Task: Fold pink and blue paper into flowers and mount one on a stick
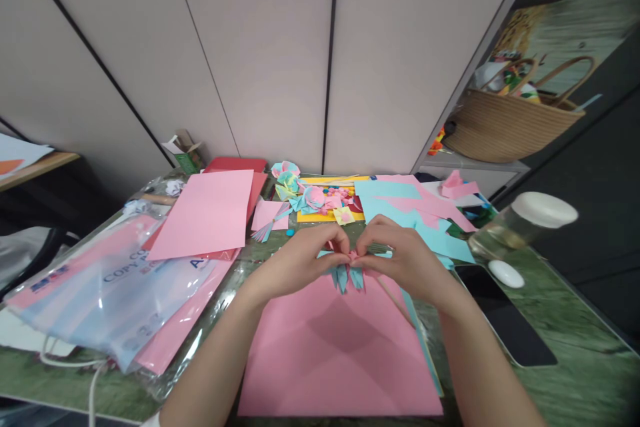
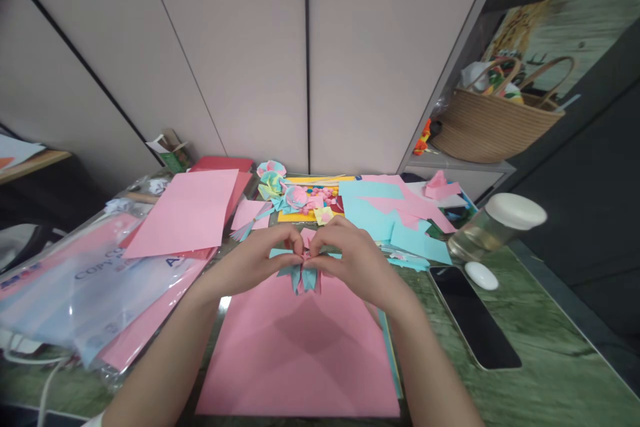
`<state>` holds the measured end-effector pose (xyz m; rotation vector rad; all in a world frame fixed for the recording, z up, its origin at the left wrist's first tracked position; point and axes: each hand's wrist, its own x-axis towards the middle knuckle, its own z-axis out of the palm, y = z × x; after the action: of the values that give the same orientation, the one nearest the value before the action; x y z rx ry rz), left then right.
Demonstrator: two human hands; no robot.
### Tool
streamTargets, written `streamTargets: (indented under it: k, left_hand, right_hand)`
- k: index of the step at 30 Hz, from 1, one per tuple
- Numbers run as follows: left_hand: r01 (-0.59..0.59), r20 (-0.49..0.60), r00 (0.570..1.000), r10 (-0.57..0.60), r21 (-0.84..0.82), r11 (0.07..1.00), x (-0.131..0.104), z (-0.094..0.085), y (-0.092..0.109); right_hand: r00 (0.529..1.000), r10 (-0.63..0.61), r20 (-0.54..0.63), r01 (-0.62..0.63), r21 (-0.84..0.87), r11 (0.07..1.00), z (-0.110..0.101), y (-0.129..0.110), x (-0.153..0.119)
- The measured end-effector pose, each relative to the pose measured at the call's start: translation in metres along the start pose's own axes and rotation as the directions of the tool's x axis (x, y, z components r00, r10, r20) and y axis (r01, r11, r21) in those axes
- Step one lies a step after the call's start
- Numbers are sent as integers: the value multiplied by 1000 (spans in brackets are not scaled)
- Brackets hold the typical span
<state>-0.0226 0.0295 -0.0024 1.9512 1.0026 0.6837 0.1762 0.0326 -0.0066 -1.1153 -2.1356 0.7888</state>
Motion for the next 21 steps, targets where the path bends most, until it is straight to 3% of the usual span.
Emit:
streamTargets:
  k: [4, 8, 16, 21]
  left_hand:
    - [4, 21, 1000, -2, -68, 998, 2, -1, -4]
    - [-51, -27, 998, 49, -69, 996, 3, 1, -12]
    - [-134, -153, 978, 139, 44, 990, 5, 8, -11]
    - [-190, -239, 942, 237, 203, 961, 4, 11, -10]
  right_hand:
    - [1000, -7, 21, 7, 6, 1000, 2, 3, 1]
    - [1000, -25, 15, 25, -5, 1000, 3, 4, 1]
    - [997, -81, 5, 81, -82, 993, 0, 3, 1]
    - [976, -215, -27, 207, -176, 962, 0, 2, 1]
